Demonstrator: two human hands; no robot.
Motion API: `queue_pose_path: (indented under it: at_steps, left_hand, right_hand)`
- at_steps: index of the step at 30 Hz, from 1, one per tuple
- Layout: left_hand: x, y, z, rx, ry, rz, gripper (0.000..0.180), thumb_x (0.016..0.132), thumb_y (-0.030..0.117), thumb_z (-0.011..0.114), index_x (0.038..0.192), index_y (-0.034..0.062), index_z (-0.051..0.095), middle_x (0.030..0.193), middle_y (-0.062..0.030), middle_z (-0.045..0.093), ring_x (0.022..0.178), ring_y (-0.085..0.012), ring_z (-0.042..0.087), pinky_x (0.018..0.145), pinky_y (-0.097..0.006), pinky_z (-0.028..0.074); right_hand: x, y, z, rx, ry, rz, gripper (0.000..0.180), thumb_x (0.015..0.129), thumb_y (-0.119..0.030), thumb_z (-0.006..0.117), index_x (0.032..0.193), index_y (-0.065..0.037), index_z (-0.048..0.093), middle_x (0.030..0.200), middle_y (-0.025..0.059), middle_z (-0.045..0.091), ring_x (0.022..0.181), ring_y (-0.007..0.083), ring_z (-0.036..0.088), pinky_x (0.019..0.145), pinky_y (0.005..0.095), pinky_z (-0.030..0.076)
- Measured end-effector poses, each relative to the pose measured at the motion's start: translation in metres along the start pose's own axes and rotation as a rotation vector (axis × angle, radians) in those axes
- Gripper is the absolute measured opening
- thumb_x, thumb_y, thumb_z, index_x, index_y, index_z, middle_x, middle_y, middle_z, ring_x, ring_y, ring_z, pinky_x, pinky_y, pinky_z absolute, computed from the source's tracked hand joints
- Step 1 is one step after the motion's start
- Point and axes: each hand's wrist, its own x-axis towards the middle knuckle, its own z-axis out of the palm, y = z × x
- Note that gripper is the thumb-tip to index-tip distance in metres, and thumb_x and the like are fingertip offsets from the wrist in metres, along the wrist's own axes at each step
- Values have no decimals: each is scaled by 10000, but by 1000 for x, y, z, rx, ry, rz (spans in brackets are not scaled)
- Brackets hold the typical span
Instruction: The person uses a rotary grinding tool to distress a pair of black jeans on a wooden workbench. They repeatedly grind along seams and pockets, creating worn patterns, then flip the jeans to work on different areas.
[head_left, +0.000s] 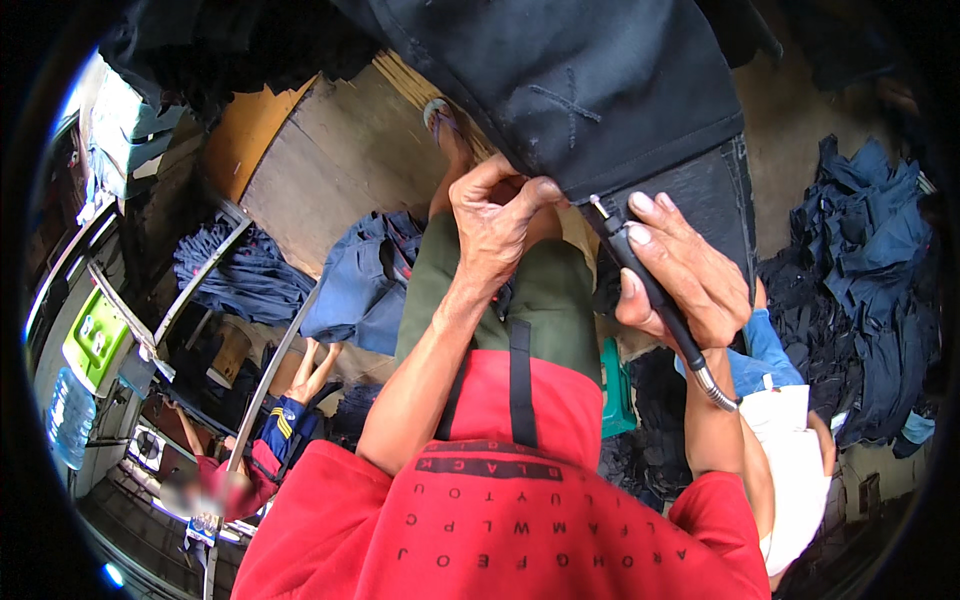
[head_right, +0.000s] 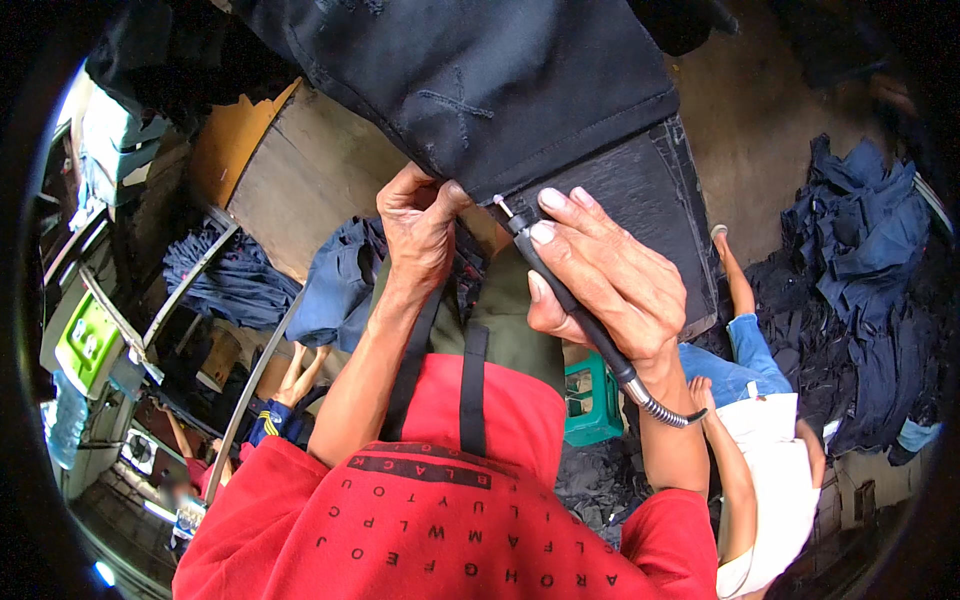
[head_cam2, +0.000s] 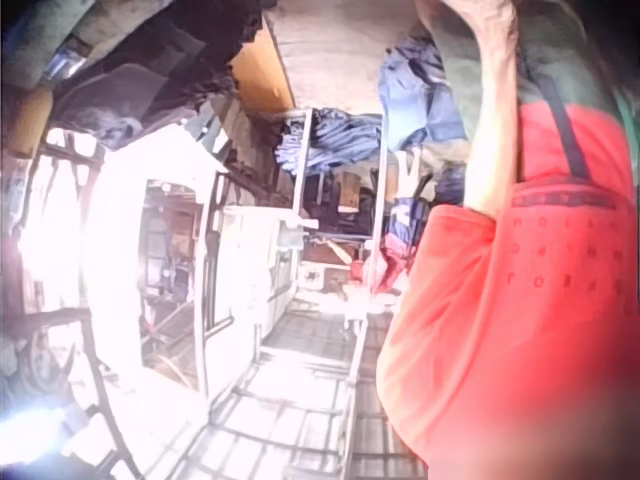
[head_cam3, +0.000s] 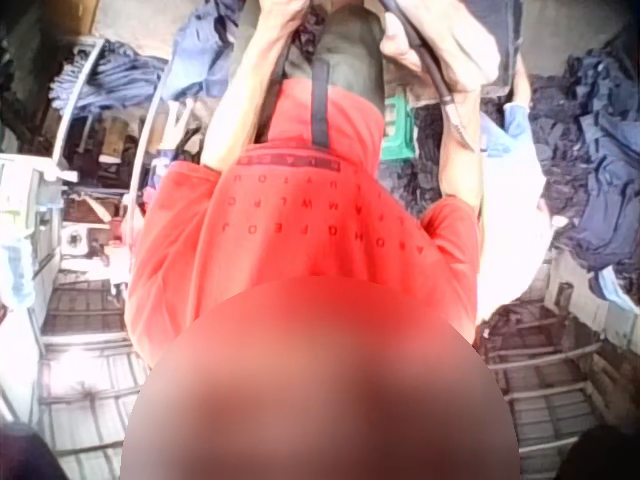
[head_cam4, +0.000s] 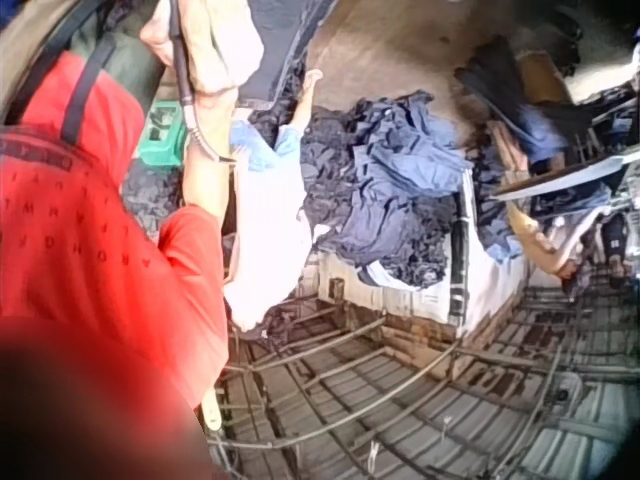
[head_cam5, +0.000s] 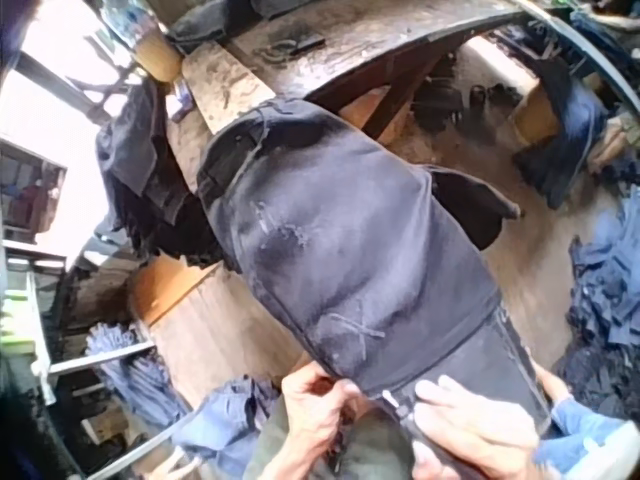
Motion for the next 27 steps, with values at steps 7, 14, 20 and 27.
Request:
queue_pose_path:
  at_steps: [7, 14, 20, 27]
  left_hand:
    - [1, 2, 0, -8, -22, 14, 113, 937, -48, 815, 1036, -55, 761, 933, -109, 797, 839, -186, 766, 795, -323, 610]
    - [4, -5, -9, 14, -3, -33, 144, 913, -57, 830, 1045, -43, 773, 951, -88, 804, 863, -141, 758, 813, -292, 601]
    - [10, -13, -10, 6, 13, 0, 168, 905, -91, 816, 1062, -45, 777, 1006, -59, 805, 896, -124, 747, 844, -279, 597]
    - [12, -15, -7, 39, 38, -42, 166, 908, -92, 820, 1061, -49, 776, 1015, -42, 797, 916, -126, 733, 864, -293, 594]
  right_hand:
    - [-2, 2, 3, -32, 59, 5, 272, 861, -30, 807, 1119, 55, 798, 1061, 226, 808, 1086, 388, 809, 1011, 513, 650]
    - [-3, 10, -3, -96, 175, 39, 237, 909, -46, 735, 1103, 89, 765, 1051, 297, 799, 1063, 432, 806, 1013, 537, 635]
    - [-3, 10, -2, -29, 136, 29, 240, 886, -53, 774, 1093, 65, 792, 1031, 262, 805, 1051, 409, 813, 1011, 510, 644]
    - [-4, 9, -8, 10, 76, 50, 273, 875, -53, 798, 1130, 43, 803, 1052, 204, 812, 1090, 385, 808, 1018, 516, 648]
